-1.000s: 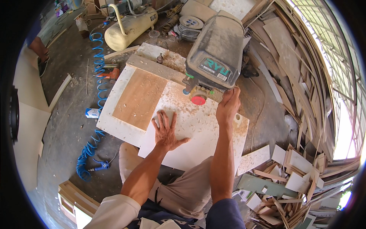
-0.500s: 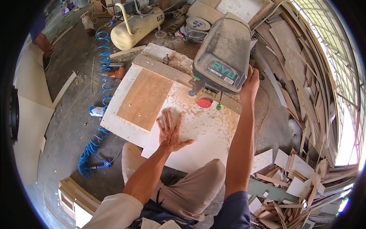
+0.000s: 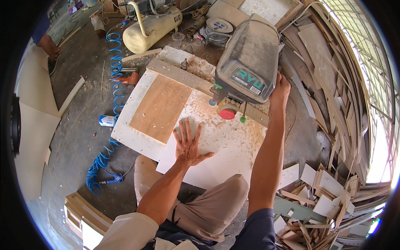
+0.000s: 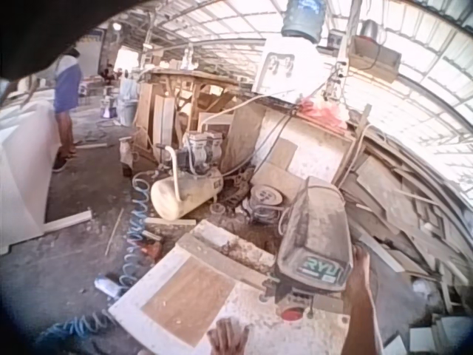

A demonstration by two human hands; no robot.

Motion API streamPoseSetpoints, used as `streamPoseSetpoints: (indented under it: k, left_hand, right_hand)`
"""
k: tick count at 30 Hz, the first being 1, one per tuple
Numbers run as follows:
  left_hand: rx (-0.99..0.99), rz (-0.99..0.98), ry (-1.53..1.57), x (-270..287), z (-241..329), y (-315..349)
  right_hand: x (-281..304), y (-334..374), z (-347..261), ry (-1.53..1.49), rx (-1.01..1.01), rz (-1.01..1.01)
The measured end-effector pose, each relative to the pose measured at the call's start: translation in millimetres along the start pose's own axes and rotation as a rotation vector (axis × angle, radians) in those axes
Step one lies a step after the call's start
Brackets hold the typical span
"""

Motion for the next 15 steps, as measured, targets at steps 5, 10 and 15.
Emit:
streamPoseSetpoints:
  k: [5,10,15]
  left_hand:
    - [0.003,-0.024,-0.016,3,3,-2]
    - [0.017,-0.065,-0.008,12,6,-2]
    - [0.023,-0.076,0.003,17,5,-1]
  right_hand:
    - [13,42,-54,0.528,-0.104,-0.042]
    - [16,52,-51,0.508,-0.222,-0.349]
    - [11,61,-30,0.402,-0.413,-0.489]
Point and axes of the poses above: each hand's wrist, its own y-axis away from the middle knuckle, its own x-axis out of the back of the hand, z = x × y, the point moved 1 cm from there along -y, towards the middle knuckle, and after that the axes turned 7 degrees about -x, right-handed, at the moved point
